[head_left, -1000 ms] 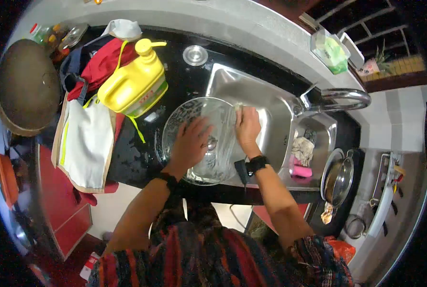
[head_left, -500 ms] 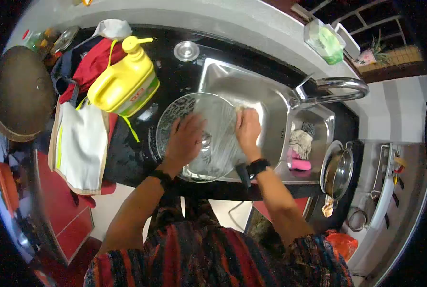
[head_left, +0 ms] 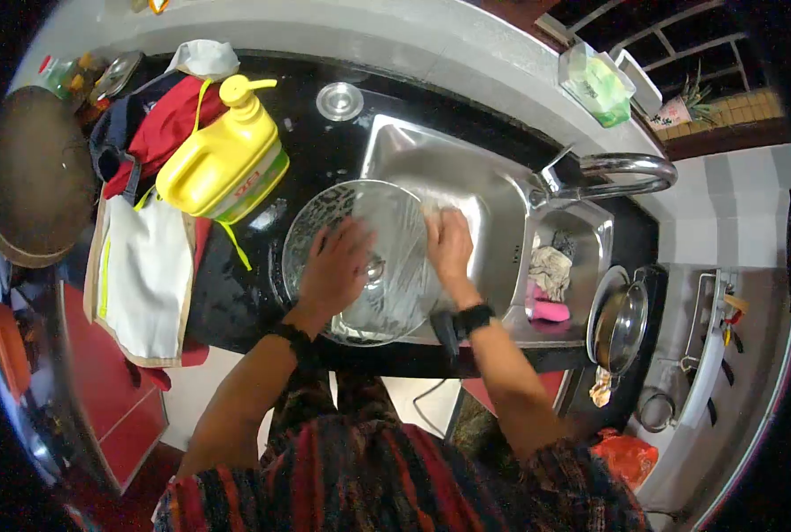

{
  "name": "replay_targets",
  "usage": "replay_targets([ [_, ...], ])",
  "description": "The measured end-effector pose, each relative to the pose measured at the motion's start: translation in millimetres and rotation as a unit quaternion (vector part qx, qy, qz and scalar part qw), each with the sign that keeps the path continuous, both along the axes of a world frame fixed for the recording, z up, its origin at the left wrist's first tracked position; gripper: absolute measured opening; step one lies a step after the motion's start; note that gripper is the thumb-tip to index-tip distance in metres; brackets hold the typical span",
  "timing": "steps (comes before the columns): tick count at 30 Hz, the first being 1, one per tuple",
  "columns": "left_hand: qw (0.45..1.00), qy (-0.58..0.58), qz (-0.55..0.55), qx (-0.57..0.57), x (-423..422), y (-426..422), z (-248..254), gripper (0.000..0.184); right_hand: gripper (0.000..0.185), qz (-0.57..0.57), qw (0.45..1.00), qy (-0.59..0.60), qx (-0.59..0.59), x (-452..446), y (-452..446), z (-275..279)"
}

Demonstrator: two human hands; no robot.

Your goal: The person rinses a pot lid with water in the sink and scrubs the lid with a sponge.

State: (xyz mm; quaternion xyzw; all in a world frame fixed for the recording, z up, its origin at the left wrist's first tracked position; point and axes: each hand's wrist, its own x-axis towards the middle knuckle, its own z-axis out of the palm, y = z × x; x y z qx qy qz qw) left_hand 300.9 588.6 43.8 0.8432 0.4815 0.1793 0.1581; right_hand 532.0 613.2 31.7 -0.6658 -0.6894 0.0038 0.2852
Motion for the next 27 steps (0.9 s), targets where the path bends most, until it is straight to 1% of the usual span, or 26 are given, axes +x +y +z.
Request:
replay_targets([
  [1,1.000,-0.004,0.002,-0.017,-0.5,1.0,-1.5,0.055,0.012,-0.015,1.000,0.025,-0.007,1.1,-24.6,-0.2],
  [2,1.000,-0.009,0.004,-0.019,-1.5,0.5,-3.3,0.055,0.011,-0.027,0.996,0.078,-0.036,2.6,-54.6,4.6],
  [3,1.000,-0.018,-0.002,-0.013,-2.4,-0.3,-5.5,0.057,0.012,-0.023,0.993,0.106,-0.035,5.9,-81.6,3.5],
  [4,1.000,-0.026,-0.007,-0.006,-2.0,-0.4,-6.3,0.059,0.013,-0.015,0.994,0.107,-0.035,5.7,-101.2,6.0],
  [6,0.999,-0.032,-0.004,-0.026,-1.5,-0.7,-1.7,0.059,0.013,-0.014,0.994,0.083,-0.069,8.0,-100.3,9.8],
  [7,0.999,-0.032,-0.005,-0.043,-2.6,1.6,0.1,0.059,0.013,-0.012,0.994,0.086,-0.066,6.0,-85.6,10.0],
  [8,0.999,-0.028,-0.002,-0.040,-2.3,2.8,0.6,0.059,0.014,-0.024,0.995,0.070,-0.067,4.7,-58.8,6.4],
  [9,0.999,-0.027,0.007,-0.017,-0.9,1.8,-0.5,0.055,0.015,-0.034,0.995,0.055,-0.070,2.2,-28.9,3.6],
  [10,1.000,-0.024,0.014,0.004,-0.7,-0.7,-1.5,0.051,0.016,-0.005,0.999,0.036,-0.020,0.8,0.9,-6.6],
  [11,1.000,-0.019,0.013,-0.001,-1.7,-3.7,-2.7,0.051,0.015,0.040,0.998,0.020,0.041,-5.9,22.7,-7.2],
  [12,1.000,-0.014,0.012,0.001,-1.3,-4.9,-3.2,0.051,0.015,0.036,0.998,0.023,0.036,-10.6,24.1,-2.3],
  [14,1.000,-0.014,0.010,0.011,0.7,0.8,-1.6,0.050,0.015,0.009,0.995,-0.014,-0.103,-14.3,33.0,14.1],
  [15,1.000,-0.022,0.010,0.013,0.4,1.1,-1.7,0.050,0.015,0.027,0.998,0.025,-0.053,-6.1,18.9,8.1],
  [18,0.999,-0.038,0.016,0.010,-1.3,-1.8,0.0,0.050,0.015,0.009,0.997,0.041,-0.071,19.3,-43.0,5.6],
  [21,0.998,-0.050,0.021,0.009,-2.6,-1.3,0.1,0.051,0.014,0.041,0.994,0.041,-0.088,22.6,-45.8,14.8],
  [24,0.998,-0.052,0.016,0.010,-3.5,0.0,4.1,0.052,0.014,0.065,0.991,0.034,-0.114,-13.9,24.1,20.8],
  [26,0.999,-0.043,0.013,0.008,-3.8,0.2,5.5,0.052,0.014,0.154,0.986,-0.003,-0.066,-45.9,69.6,5.9],
  [27,0.999,-0.037,0.018,0.016,-2.7,-0.9,5.7,0.052,0.014,0.155,0.986,0.003,-0.066,-62.9,76.8,1.7],
])
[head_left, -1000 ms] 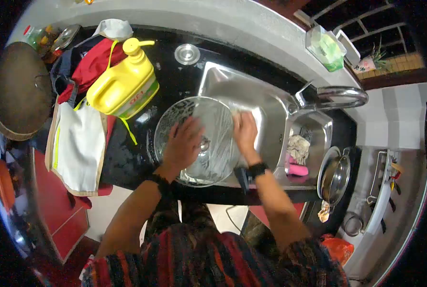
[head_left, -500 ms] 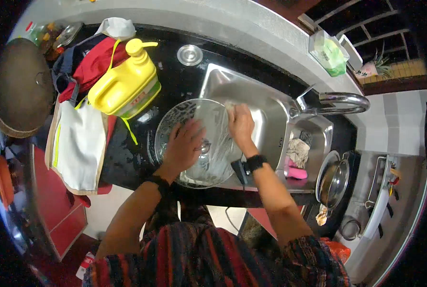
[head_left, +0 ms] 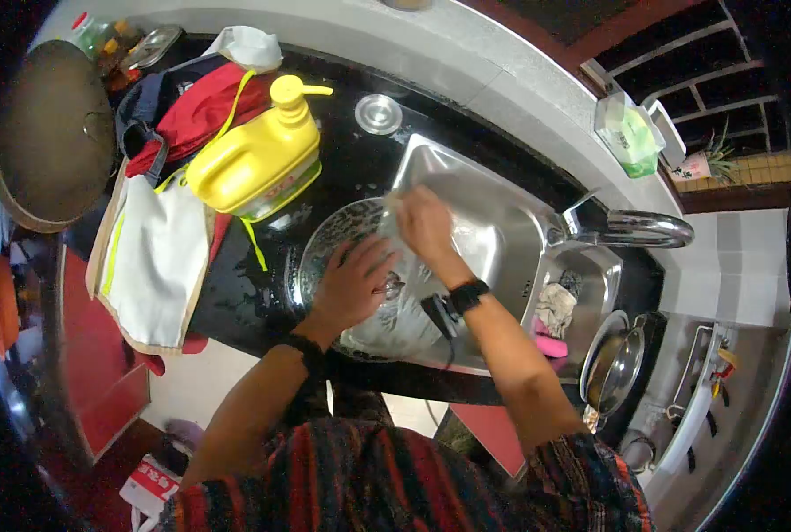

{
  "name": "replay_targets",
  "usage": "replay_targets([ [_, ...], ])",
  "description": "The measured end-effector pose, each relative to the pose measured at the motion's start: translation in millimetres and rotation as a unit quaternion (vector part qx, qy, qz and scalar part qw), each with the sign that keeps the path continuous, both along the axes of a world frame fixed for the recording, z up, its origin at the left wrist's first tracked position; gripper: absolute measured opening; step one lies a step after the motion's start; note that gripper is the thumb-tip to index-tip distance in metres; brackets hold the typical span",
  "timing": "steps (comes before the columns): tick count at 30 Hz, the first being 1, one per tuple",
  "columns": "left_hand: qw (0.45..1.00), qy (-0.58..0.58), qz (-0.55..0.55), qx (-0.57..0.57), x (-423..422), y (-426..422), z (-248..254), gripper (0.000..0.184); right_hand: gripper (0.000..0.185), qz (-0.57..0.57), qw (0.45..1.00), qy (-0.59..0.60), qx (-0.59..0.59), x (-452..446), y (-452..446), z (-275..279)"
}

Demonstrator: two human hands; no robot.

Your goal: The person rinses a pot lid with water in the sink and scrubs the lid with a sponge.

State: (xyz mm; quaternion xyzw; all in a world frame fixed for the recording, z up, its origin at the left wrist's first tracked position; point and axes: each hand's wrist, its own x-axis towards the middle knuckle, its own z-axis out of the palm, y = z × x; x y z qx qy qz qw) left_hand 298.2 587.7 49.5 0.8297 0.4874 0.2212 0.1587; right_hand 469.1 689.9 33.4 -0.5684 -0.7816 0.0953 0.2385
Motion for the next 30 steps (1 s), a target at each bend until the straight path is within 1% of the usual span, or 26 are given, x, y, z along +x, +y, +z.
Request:
replay_targets([
  [2,1.000,0.006,0.002,0.011,0.7,-0.5,-1.4,0.053,0.014,0.039,0.999,-0.036,0.005,-20.5,7.8,-3.6],
  [3,1.000,0.005,-0.004,0.012,0.9,0.0,-3.2,0.054,0.014,0.036,0.999,-0.038,0.006,-14.8,2.8,0.6],
  [5,1.000,-0.003,-0.010,0.015,1.9,2.0,-4.1,0.056,0.016,0.022,0.999,0.024,-0.008,7.1,-20.0,14.6],
  [7,1.000,0.006,-0.021,-0.008,3.0,-0.9,-4.3,0.061,0.020,-0.046,0.998,0.000,-0.036,55.6,-53.5,6.2],
  [9,1.000,0.000,-0.022,-0.002,1.9,-0.4,-7.2,0.062,0.022,-0.072,0.989,-0.020,-0.125,90.1,-84.7,32.7],
  [10,1.000,0.002,-0.029,0.006,0.9,-0.4,-8.0,0.063,0.022,-0.068,0.990,-0.024,-0.125,88.6,-82.6,32.1],
  [12,0.999,0.002,-0.032,0.002,1.9,0.1,-7.6,0.062,0.021,-0.106,0.987,-0.040,-0.114,81.2,-78.3,26.6],
  [14,0.999,0.011,-0.030,0.000,1.3,1.0,-6.0,0.062,0.020,-0.047,0.998,0.013,-0.051,40.2,-41.2,23.5],
  [16,0.999,-0.025,-0.030,-0.014,2.3,-0.8,-6.2,0.060,0.018,0.009,0.998,-0.003,-0.069,-4.0,-3.0,20.6],
  [17,0.999,-0.017,-0.032,-0.016,2.5,-2.3,-6.6,0.060,0.018,0.008,0.997,0.005,-0.071,-19.4,6.1,17.3],
  [19,0.999,-0.026,-0.016,0.015,4.1,-2.6,-8.0,0.061,0.017,0.038,0.988,-0.024,-0.146,-34.5,15.8,11.9],
  [20,0.999,-0.027,-0.020,0.015,4.2,-1.7,-8.8,0.061,0.017,0.034,0.988,-0.025,-0.146,-28.8,10.6,12.9],
  [22,0.999,-0.016,-0.027,-0.016,5.9,-1.7,-13.1,0.061,0.019,-0.037,0.997,-0.034,-0.058,5.4,-13.4,4.1],
  [24,1.000,-0.020,-0.021,-0.002,6.4,-2.5,-13.5,0.061,0.020,-0.081,0.996,-0.011,-0.022,48.1,-50.2,8.4],
  [25,1.000,-0.017,-0.012,0.014,5.6,-3.2,-13.2,0.061,0.018,-0.110,0.993,-0.036,-0.020,60.3,-72.2,12.2],
  [26,0.999,-0.027,-0.019,-0.013,3.9,-2.4,-8.4,0.059,0.018,-0.147,0.988,-0.029,-0.036,62.4,-100.1,16.9],
  [27,0.999,-0.032,-0.023,-0.014,4.2,-3.3,-8.7,0.059,0.019,-0.173,0.982,-0.034,-0.062,63.1,-131.7,8.7],
  [28,1.000,-0.015,-0.018,-0.014,4.7,-2.7,-9.2,0.060,0.021,-0.157,0.985,-0.069,-0.014,60.5,-163.0,-8.5],
  [30,1.000,0.006,-0.016,-0.021,4.0,-3.0,-7.4,0.060,0.021,-0.126,0.990,-0.037,-0.048,29.5,-207.9,-7.1],
])
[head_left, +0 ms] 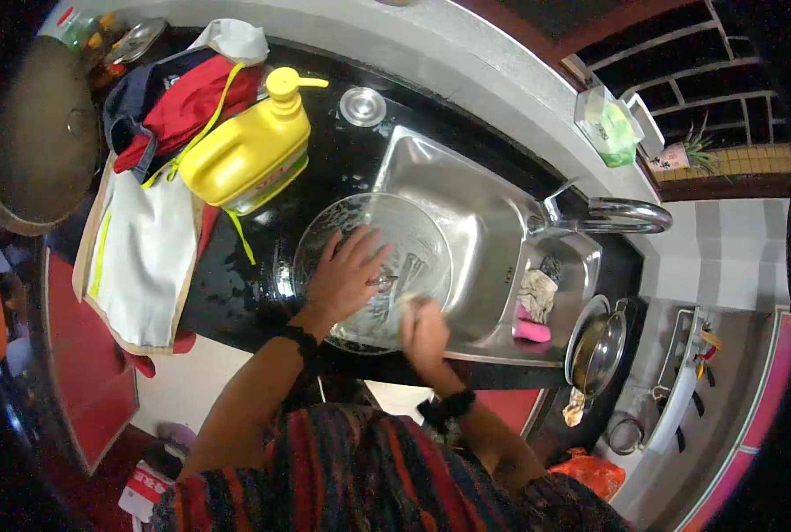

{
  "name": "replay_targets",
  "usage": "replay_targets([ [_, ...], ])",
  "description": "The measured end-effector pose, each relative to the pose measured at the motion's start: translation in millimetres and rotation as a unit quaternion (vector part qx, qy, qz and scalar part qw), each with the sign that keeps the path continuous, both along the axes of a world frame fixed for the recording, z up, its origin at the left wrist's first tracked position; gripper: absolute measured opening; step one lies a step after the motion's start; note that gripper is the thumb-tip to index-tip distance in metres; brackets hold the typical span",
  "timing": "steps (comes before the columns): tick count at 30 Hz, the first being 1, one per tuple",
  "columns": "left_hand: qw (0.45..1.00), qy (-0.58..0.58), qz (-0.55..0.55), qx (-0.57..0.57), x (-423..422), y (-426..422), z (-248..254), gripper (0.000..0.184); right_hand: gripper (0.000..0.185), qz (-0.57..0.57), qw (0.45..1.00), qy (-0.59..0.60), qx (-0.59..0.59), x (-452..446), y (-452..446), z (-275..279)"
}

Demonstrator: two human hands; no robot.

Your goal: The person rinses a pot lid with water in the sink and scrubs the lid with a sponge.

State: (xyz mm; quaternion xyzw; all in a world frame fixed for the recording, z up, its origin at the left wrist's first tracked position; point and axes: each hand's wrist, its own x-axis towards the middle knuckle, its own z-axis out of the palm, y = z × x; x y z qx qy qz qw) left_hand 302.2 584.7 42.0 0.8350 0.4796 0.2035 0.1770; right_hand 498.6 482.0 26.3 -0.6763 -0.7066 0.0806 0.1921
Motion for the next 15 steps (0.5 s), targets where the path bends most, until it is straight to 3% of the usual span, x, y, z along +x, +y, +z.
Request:
replay_targets([
  [1,1.000,0.000,-0.004,0.001,0.2,0.1,0.2,0.060,0.021,-0.004,1.000,0.000,0.001,-0.2,-0.2,2.3],
  [3,1.000,-0.004,-0.002,0.008,0.0,1.8,0.5,0.059,0.020,0.136,0.990,0.020,0.023,3.6,9.5,5.4],
  [4,1.000,-0.002,-0.001,0.008,0.3,2.6,0.5,0.059,0.019,0.098,0.992,-0.013,0.083,12.4,27.5,-2.5],
  [6,1.000,-0.002,0.008,0.019,0.9,-1.1,0.3,0.058,0.019,-0.057,0.997,-0.029,-0.030,31.7,85.6,4.7],
  [7,1.000,0.003,0.003,0.016,0.4,-3.4,0.6,0.058,0.018,-0.075,0.996,0.020,0.037,34.3,112.8,13.4],
  [8,1.000,0.015,0.002,0.009,0.6,-2.7,1.6,0.057,0.013,-0.057,0.997,-0.011,0.059,34.5,128.8,16.1],
  [12,1.000,0.002,-0.003,-0.009,3.0,1.1,0.1,0.056,0.009,-0.084,0.994,-0.034,0.064,7.8,80.1,15.8],
  [14,1.000,0.008,-0.005,-0.012,3.6,-0.5,-0.2,0.057,0.024,0.022,0.999,0.034,-0.001,-10.7,17.2,2.7],
  [15,1.000,0.019,-0.003,-0.011,2.1,1.5,-0.7,0.059,0.024,0.024,0.999,0.034,0.001,-10.2,20.1,2.2],
])
